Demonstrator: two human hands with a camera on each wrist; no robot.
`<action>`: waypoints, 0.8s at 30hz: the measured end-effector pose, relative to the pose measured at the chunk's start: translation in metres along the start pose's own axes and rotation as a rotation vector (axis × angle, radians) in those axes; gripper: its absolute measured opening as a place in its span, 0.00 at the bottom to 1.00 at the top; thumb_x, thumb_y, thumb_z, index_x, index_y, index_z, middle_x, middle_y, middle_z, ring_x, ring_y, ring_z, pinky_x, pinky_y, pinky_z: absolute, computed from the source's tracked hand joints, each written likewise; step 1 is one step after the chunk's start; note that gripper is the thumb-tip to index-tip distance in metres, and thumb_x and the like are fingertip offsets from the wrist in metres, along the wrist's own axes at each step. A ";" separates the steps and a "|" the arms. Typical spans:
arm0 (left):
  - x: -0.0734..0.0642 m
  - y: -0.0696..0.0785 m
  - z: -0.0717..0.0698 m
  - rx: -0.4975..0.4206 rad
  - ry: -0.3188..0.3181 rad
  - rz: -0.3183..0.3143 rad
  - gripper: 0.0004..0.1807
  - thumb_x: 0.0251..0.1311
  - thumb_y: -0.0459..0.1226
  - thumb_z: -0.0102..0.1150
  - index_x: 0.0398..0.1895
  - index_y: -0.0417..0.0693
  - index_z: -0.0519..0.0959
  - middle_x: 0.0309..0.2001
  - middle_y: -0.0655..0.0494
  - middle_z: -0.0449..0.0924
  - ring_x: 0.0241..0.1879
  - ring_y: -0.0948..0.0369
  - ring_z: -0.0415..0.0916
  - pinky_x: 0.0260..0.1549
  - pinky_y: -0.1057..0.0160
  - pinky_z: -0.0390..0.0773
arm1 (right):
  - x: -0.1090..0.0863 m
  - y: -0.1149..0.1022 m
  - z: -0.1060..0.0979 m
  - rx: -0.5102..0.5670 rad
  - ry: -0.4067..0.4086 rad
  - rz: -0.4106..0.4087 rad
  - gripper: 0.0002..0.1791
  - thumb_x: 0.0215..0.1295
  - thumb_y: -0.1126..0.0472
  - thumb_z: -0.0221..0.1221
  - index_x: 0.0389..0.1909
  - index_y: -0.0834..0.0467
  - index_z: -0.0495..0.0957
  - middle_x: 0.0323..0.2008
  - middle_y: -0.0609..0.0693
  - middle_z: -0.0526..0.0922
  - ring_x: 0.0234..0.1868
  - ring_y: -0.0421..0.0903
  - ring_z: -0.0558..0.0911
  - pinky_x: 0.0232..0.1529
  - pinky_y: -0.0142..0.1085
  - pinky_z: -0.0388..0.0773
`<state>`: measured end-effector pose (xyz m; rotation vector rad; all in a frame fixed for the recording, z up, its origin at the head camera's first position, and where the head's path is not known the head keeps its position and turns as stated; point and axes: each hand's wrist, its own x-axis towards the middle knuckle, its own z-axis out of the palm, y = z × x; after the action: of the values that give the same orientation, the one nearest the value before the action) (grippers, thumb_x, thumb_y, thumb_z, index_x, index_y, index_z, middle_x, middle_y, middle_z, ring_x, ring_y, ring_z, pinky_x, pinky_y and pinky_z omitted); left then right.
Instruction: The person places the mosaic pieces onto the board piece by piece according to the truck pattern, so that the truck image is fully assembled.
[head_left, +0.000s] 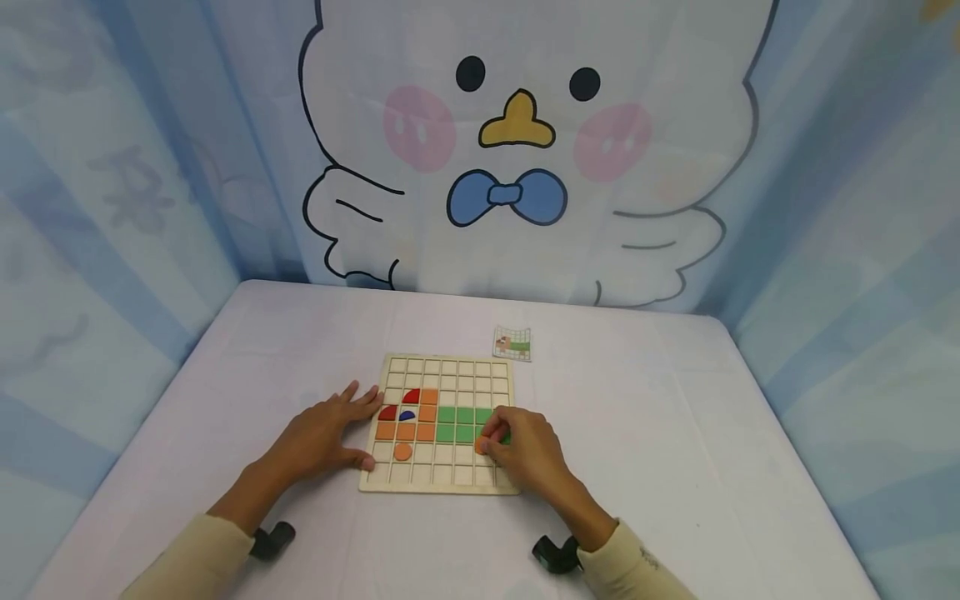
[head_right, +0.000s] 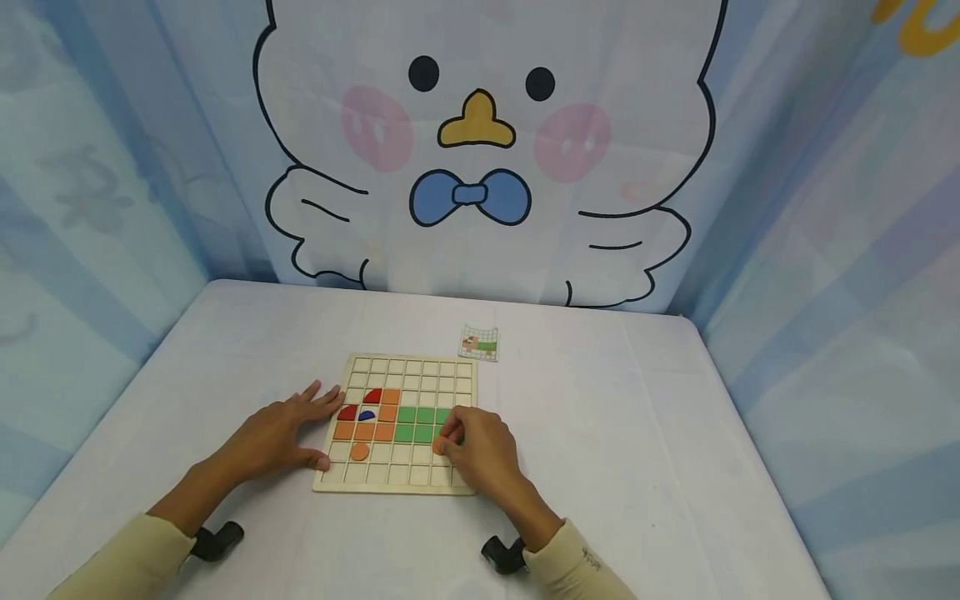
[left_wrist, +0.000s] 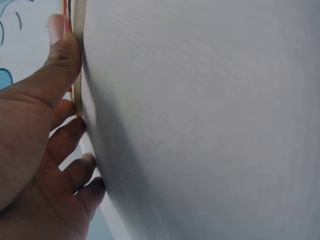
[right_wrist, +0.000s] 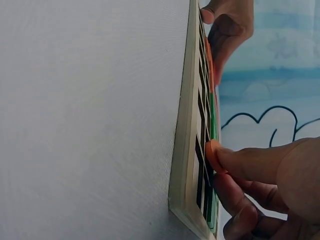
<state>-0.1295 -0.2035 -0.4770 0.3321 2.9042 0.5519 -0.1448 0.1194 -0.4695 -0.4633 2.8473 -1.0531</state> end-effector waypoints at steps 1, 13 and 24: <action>0.000 0.001 0.000 0.000 -0.001 0.000 0.60 0.44 0.60 0.82 0.82 0.56 0.65 0.82 0.33 0.58 0.75 0.26 0.63 0.66 0.25 0.71 | 0.000 0.000 0.000 -0.007 -0.006 0.001 0.09 0.62 0.59 0.76 0.31 0.49 0.84 0.24 0.38 0.82 0.29 0.36 0.78 0.31 0.31 0.72; 0.003 0.004 -0.003 0.007 -0.007 0.000 0.61 0.44 0.60 0.82 0.82 0.55 0.65 0.82 0.32 0.58 0.75 0.25 0.62 0.65 0.24 0.71 | 0.000 0.003 -0.004 -0.016 -0.044 0.008 0.09 0.61 0.60 0.77 0.27 0.48 0.86 0.22 0.38 0.81 0.29 0.37 0.77 0.30 0.32 0.71; 0.003 -0.001 0.002 -0.006 -0.006 -0.006 0.60 0.45 0.60 0.82 0.82 0.55 0.64 0.82 0.32 0.57 0.75 0.23 0.61 0.64 0.22 0.70 | -0.002 0.003 -0.002 0.006 -0.054 0.018 0.07 0.62 0.62 0.76 0.28 0.49 0.87 0.22 0.39 0.81 0.28 0.38 0.77 0.29 0.31 0.70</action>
<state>-0.1324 -0.2028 -0.4796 0.3240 2.8962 0.5581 -0.1441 0.1233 -0.4697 -0.4569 2.7952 -1.0299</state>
